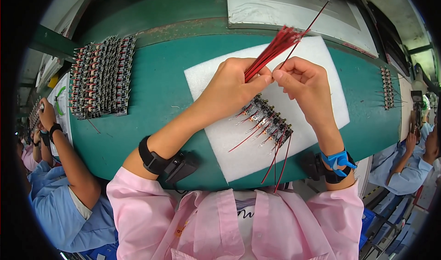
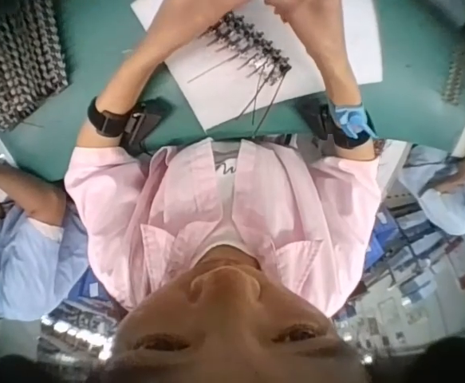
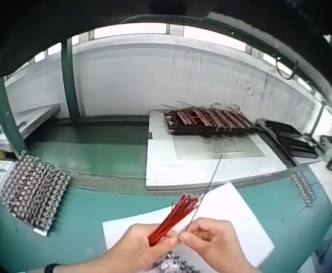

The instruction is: The person picks up a bundle of wires and a circuit board, then inserts the wires one by one into the board. After filling the board, the person sets it aside and picks up another board to repeat the process.

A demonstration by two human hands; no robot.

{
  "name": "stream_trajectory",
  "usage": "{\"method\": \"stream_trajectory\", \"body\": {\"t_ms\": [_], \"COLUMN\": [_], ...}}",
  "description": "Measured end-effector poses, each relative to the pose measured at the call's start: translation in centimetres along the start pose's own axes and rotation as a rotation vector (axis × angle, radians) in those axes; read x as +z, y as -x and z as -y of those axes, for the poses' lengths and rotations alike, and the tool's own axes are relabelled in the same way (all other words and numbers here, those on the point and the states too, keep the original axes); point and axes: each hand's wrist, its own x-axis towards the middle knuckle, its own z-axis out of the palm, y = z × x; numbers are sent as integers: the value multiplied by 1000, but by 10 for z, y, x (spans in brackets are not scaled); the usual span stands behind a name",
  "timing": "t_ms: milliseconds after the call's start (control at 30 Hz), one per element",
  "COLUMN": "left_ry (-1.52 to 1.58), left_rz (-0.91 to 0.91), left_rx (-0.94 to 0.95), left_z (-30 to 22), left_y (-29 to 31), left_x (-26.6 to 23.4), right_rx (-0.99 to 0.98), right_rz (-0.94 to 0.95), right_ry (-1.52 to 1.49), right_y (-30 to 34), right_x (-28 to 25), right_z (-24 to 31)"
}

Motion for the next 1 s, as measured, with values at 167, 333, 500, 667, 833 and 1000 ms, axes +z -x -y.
{"method": "stream_trajectory", "body": {"t_ms": [167, 333, 500, 667, 833, 1000], "left_ry": [-181, -233, -219, -233, -278, -283], "left_rz": [55, 171, 100, 92, 66, 61], "left_rx": [2, -60, -51, -55, -47, -33], "left_z": [-8, -9, -4, 1, -5, -4], "left_y": [5, 6, 6, 5, 5, 5], "left_x": [0, -2, -5, -5, -6, -7], "right_rx": [-91, -42, 18, -34, -66, -82], "right_rz": [-11, -4, 8, -38, -55, -73], "right_ry": [126, 75, 179, 277, 326, 359], "right_y": [9, 23, 29, 31, 30, 30], "right_x": [-1, 1, -2, 4, 7, 9], "right_z": [-12, -23, -33, -35, -37, -40]}}
